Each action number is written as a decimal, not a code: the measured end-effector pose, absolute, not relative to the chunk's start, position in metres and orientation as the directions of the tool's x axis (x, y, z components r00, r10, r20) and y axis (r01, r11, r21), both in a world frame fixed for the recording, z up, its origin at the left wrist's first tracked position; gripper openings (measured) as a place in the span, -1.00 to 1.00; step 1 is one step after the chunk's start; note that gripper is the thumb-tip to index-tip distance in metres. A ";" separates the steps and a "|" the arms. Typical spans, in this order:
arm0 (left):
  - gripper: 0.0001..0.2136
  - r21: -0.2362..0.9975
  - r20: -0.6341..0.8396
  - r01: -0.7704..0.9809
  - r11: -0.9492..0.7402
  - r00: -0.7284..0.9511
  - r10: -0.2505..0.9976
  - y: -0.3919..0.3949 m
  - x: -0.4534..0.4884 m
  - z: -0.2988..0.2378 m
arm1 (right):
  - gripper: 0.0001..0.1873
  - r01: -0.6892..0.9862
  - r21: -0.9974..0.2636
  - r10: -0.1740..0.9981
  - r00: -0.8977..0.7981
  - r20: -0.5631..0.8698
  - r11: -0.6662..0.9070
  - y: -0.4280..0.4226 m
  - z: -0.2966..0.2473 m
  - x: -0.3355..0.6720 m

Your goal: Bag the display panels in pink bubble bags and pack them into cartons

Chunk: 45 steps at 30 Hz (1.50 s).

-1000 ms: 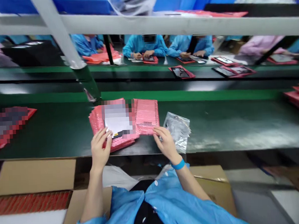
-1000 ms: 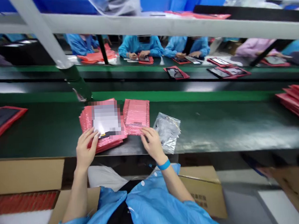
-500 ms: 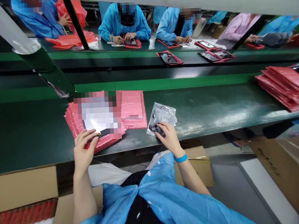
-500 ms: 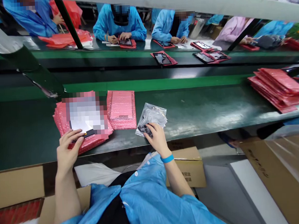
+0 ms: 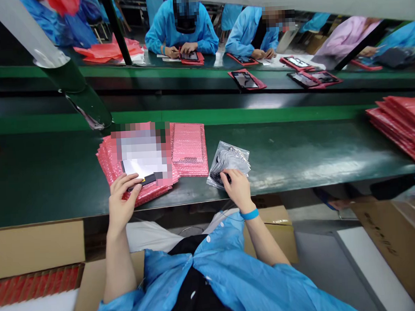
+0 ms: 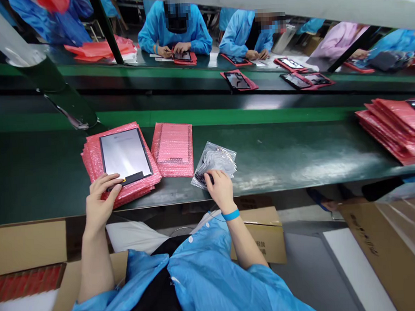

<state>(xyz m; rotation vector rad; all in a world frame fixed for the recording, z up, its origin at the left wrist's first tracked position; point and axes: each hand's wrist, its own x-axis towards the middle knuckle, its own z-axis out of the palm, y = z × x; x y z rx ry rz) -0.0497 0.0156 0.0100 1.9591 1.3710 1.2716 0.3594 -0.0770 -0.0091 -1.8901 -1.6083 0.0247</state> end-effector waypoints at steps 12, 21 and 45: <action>-0.80 0.799 0.395 0.468 -0.377 0.065 0.917 0.016 -0.044 0.012 | -0.48 -0.120 -0.960 0.721 0.685 0.105 0.253 -0.031 0.058 0.316; -0.85 0.804 0.454 0.400 -0.440 0.065 0.889 0.019 -0.045 0.000 | -0.45 -0.573 -0.784 0.971 -0.146 -0.188 -0.238 0.048 0.069 0.193; -0.81 0.818 0.450 0.390 -0.423 0.024 0.893 0.016 -0.044 0.002 | -0.66 0.561 -0.828 0.750 -0.552 -0.364 0.011 0.100 0.113 0.157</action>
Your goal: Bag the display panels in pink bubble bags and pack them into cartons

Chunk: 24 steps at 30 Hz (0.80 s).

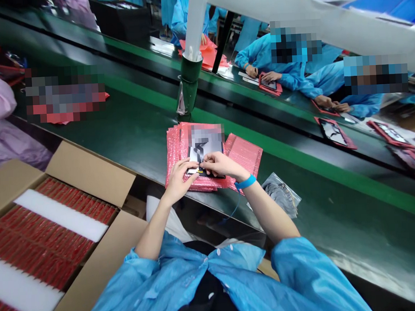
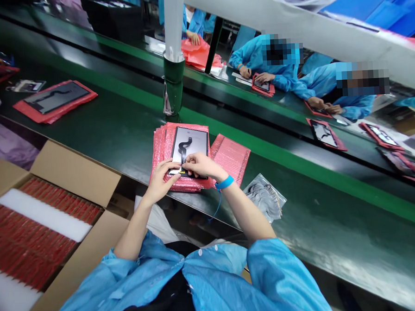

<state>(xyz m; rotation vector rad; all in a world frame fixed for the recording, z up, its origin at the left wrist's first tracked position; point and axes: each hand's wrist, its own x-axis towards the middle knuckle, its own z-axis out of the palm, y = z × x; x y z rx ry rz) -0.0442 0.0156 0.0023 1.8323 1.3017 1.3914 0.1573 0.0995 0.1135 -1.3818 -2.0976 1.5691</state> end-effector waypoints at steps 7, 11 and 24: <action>-0.80 0.815 0.452 0.396 -0.423 0.024 0.892 0.015 -0.043 0.003 | -0.68 0.566 -0.824 0.753 -0.544 -0.370 0.004 0.098 0.111 0.157; -0.79 0.814 0.454 0.397 -0.424 0.020 0.891 0.016 -0.043 0.001 | -0.68 0.591 -0.807 0.772 -0.525 -0.359 0.026 0.096 0.111 0.154; -0.63 0.766 0.477 0.458 -0.450 0.062 0.877 0.014 -0.043 0.006 | -0.72 0.635 -0.754 0.829 -0.505 -0.239 0.170 0.091 0.100 0.154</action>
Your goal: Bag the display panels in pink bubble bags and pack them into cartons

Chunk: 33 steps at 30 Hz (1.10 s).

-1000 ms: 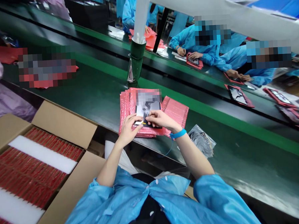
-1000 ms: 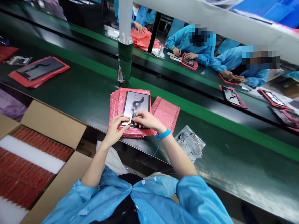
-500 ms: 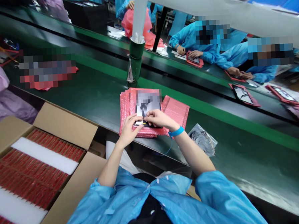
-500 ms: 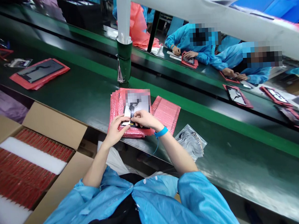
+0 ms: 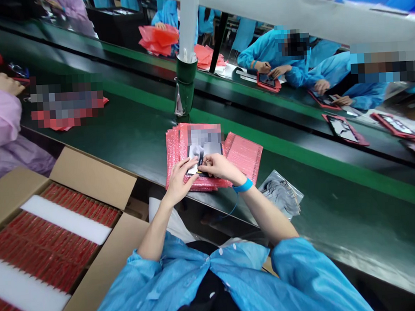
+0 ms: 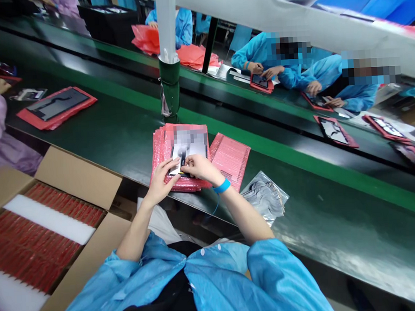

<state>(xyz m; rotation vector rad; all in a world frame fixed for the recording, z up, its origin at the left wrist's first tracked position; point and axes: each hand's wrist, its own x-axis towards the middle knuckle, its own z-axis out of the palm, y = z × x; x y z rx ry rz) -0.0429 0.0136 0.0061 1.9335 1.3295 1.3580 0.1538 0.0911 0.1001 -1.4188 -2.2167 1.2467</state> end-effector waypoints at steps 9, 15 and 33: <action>-0.65 0.725 0.474 0.526 -0.445 0.088 0.876 0.012 -0.042 0.006 | -0.62 0.813 -0.528 0.969 -0.193 0.152 0.244 0.043 0.067 0.168; -0.60 0.718 0.512 0.504 -0.480 0.085 0.855 0.012 -0.041 0.006 | -0.80 0.763 -0.556 0.943 -0.248 0.220 0.331 0.042 0.071 0.170; -0.65 0.715 0.413 0.561 -0.417 0.142 0.899 0.013 -0.047 0.009 | -0.57 0.708 -0.225 0.734 -0.585 0.345 0.670 0.021 0.039 0.176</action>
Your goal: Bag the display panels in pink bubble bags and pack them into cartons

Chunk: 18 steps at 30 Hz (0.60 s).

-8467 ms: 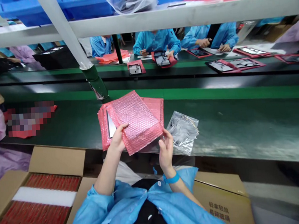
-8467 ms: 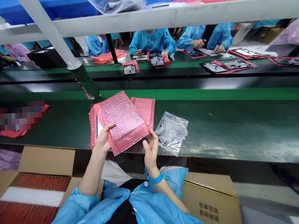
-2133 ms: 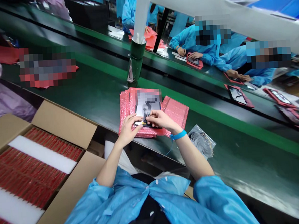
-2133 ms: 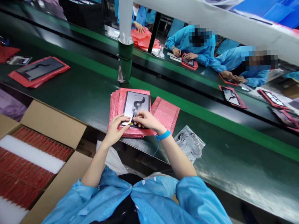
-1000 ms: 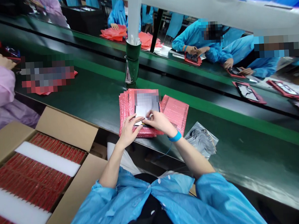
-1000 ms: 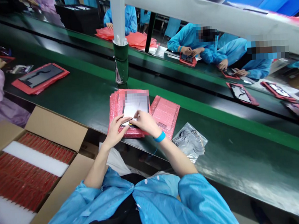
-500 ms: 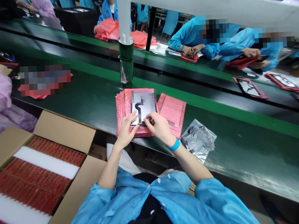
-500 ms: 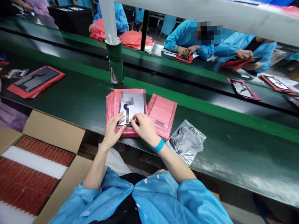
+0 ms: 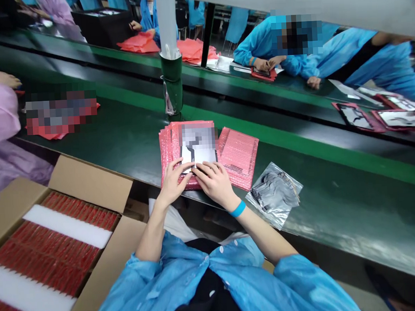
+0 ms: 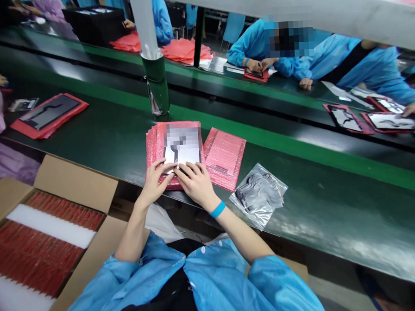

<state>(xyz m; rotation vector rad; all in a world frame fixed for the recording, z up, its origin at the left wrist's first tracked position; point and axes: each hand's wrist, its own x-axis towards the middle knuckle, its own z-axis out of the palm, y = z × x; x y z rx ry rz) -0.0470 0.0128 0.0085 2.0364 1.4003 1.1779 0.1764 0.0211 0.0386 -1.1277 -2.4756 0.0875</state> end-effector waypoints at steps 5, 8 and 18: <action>-0.67 0.760 0.403 0.518 -0.393 0.099 0.910 0.012 -0.046 0.005 | -0.52 0.751 -0.421 0.834 -0.308 0.459 0.509 0.020 0.015 0.216; -0.67 0.779 0.392 0.497 -0.383 0.092 0.916 0.011 -0.047 0.002 | -0.41 0.827 -0.471 0.900 -0.091 0.426 0.306 0.019 -0.005 0.254; -0.64 0.766 0.422 0.493 -0.413 0.098 0.901 0.013 -0.047 0.014 | -0.71 0.812 -0.543 0.971 -0.116 0.211 0.215 0.048 0.015 0.306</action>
